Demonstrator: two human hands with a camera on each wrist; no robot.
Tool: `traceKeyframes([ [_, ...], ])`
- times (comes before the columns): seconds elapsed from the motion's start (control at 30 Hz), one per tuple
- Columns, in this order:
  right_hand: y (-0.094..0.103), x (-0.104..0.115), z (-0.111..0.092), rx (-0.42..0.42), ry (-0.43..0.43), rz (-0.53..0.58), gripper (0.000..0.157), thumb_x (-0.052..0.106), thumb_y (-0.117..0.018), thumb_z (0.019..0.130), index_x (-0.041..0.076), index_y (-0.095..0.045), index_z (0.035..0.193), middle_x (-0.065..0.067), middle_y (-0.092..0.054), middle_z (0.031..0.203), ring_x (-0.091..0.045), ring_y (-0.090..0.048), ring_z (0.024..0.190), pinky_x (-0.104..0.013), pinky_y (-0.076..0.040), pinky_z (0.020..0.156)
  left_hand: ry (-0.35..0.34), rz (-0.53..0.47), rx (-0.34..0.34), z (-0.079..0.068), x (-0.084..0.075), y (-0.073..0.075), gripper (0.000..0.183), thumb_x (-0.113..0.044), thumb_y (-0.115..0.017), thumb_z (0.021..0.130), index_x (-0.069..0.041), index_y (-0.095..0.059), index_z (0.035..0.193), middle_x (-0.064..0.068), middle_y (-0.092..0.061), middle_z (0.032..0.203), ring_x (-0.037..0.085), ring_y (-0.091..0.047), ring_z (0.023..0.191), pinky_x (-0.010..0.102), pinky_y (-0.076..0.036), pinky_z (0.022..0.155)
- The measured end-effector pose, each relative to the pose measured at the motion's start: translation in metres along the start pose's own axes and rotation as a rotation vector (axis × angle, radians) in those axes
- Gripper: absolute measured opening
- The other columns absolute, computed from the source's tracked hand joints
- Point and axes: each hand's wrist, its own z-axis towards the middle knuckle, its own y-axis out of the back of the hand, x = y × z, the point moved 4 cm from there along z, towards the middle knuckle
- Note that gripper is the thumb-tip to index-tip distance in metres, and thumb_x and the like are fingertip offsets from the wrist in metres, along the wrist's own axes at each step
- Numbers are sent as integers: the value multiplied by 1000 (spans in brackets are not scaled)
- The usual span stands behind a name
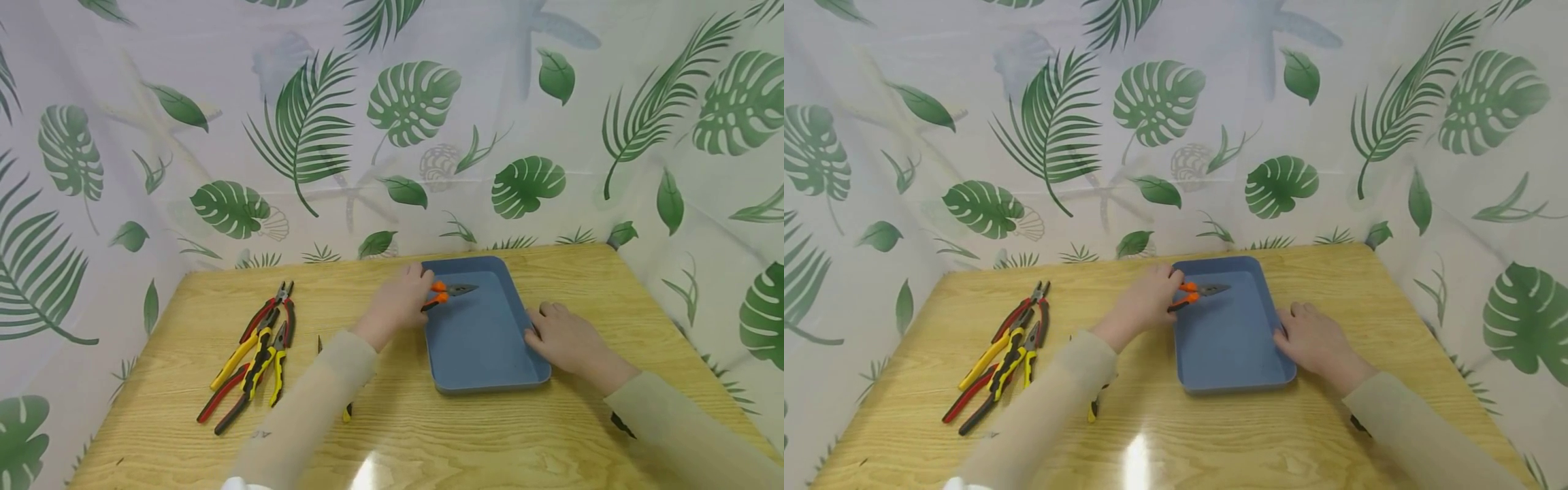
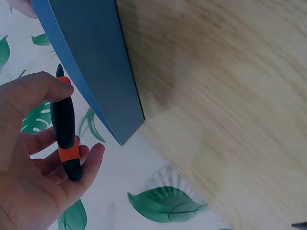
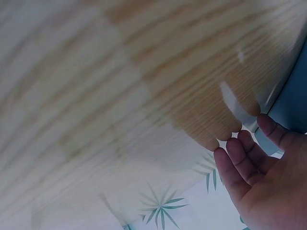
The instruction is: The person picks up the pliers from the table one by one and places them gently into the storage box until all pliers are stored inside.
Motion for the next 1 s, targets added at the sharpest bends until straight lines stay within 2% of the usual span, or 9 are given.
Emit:
traceKeyframes([
  [0.1, 1, 1, 0, -1, 4, -1, 19, 23, -52, 106, 8, -60, 99, -8, -50, 86, -23, -40, 75, -35, -36, 67, 3, 1, 10, 2, -7, -3, 53, -27, -80, 93, -9, -55, 137, 8, -56, 126, 21, -54, 110, 31, -54, 90],
  [0.27, 2, 2, 0, -2, 7, -7, 19, 23, -53, 106, 7, -61, 101, -8, -49, 86, -22, -39, 75, -35, -36, 68, 1, 21, 31, 4, -18, -5, 53, -28, -79, 94, -10, -56, 138, 6, -57, 125, 19, -53, 108, 29, -53, 92],
  [0.57, 2, 3, -2, -12, 4, -9, 21, 24, -55, 106, 4, -63, 106, -10, -50, 87, -23, -40, 76, -37, -37, 65, 9, 74, 55, 8, -30, -12, 50, -36, -79, 93, -10, -61, 132, 7, -60, 126, 19, -55, 108, 29, -55, 92],
  [0.8, -3, 1, 0, -24, 0, -16, 23, 24, -53, 106, 3, -63, 107, -11, -52, 88, -24, -43, 76, -39, -40, 67, 72, 107, 62, 10, -41, -15, 49, -41, -80, 91, -11, -65, 128, 7, -62, 122, 19, -59, 107, 29, -58, 84],
  [1.0, -6, 1, 0, -31, -4, -17, 21, 24, -53, 106, 5, -62, 104, -11, -51, 88, -24, -41, 76, -38, -38, 67, 128, 161, 34, 11, -47, -17, 54, -49, -81, 89, -11, -66, 125, 5, -65, 118, 18, -63, 104, 30, -59, 87],
])
